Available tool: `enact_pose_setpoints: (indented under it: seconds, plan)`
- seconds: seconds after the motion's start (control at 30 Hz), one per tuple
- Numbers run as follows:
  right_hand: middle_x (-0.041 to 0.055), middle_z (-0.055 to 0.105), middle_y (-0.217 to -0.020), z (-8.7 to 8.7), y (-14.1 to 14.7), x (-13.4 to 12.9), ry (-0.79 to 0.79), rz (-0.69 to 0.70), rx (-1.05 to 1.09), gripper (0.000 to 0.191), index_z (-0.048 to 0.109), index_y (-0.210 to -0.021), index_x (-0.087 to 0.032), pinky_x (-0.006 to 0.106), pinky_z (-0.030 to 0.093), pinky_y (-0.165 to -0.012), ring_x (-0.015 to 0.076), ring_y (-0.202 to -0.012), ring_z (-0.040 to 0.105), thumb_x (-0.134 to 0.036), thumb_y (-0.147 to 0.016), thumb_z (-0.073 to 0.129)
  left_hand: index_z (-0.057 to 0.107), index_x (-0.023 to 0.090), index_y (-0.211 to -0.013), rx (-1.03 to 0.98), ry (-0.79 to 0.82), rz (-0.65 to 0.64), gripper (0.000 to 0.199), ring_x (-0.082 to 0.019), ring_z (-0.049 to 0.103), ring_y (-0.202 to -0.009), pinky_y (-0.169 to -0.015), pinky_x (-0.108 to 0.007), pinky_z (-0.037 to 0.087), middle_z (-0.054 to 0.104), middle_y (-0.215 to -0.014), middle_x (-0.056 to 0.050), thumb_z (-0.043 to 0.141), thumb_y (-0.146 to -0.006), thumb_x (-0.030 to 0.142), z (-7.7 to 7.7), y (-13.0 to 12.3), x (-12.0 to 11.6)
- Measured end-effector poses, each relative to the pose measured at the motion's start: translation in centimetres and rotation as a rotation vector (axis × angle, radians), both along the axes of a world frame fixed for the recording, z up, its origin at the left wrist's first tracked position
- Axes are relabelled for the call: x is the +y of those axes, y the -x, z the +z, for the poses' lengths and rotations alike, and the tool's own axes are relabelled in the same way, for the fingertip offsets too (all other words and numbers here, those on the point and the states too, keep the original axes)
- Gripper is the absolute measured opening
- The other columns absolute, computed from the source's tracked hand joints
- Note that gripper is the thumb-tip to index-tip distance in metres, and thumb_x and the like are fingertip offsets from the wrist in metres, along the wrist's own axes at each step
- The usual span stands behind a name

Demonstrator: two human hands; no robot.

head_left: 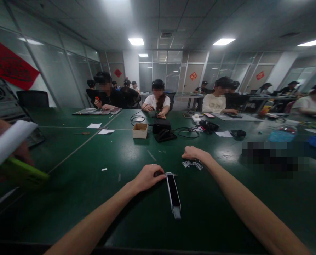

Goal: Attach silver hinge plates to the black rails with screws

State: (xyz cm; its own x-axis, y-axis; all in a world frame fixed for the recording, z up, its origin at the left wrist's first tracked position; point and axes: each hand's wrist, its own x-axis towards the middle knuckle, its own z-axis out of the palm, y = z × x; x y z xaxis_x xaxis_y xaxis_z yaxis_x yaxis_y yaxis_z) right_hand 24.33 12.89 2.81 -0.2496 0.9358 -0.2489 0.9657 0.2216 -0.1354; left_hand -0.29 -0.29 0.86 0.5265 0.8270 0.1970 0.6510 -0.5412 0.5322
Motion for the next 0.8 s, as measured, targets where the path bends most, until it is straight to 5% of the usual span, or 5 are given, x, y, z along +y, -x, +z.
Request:
enact_pose_setpoints:
  seconds: [0.17, 0.27, 0.4, 0.8]
  plan:
    - [0.0088, 0.069, -0.076, 0.1, 0.4, -1.0, -0.037, 0.070, 0.048, 0.010, 0.067, -0.071, -0.012, 0.021, 0.042, -0.058, 0.0166, -0.068, 0.064, -0.019, -0.074, 0.061, 0.065, 0.016, -0.094, 0.001, 0.013, 0.010, 0.018, -0.013, 0.056, -0.071, -0.063, -0.024, 0.043, 0.062, -0.086, -0.001, 0.059, -0.088, 0.031, 0.1, 0.0, -0.2]
    - [0.0066, 0.069, -0.080, 0.0, 0.3, -2.1, -0.123, 0.127, 0.114, 0.010, 0.066, -0.079, -0.013, 0.021, 0.042, -0.061, 0.0150, -0.071, 0.063, -0.013, -0.074, 0.058, 0.065, 0.016, -0.094, -0.007, 0.017, 0.008, 0.018, -0.013, 0.056, -0.071, -0.063, -0.024, 0.043, 0.062, -0.088, -0.001, 0.059, -0.088, 0.031, 0.1, 0.0, -0.2]
    - [0.0046, 0.067, -0.087, 0.0, 0.1, -4.4, -0.214, 0.217, 0.218, 0.019, 0.063, -0.096, -0.015, 0.023, 0.044, -0.068, 0.0143, -0.077, 0.061, -0.015, -0.080, 0.053, 0.065, 0.016, -0.094, 0.001, 0.028, 0.014, 0.016, -0.014, 0.055, -0.071, -0.063, -0.025, 0.044, 0.062, -0.088, -0.001, 0.060, -0.087, 0.029, 0.3, -0.1, -0.3]
    - [0.0062, 0.064, -0.091, -1.4, 1.6, -10.9, -0.430, 0.518, 0.606, 0.012, 0.061, -0.093, -0.018, 0.032, 0.050, -0.074, 0.0176, -0.082, 0.060, -0.019, -0.089, 0.050, 0.061, 0.016, -0.103, -0.044, -0.024, -0.011, 0.024, -0.014, 0.058, -0.074, -0.067, -0.026, 0.048, 0.062, -0.095, -0.004, 0.064, -0.085, 0.032, -0.3, -0.1, -0.1]
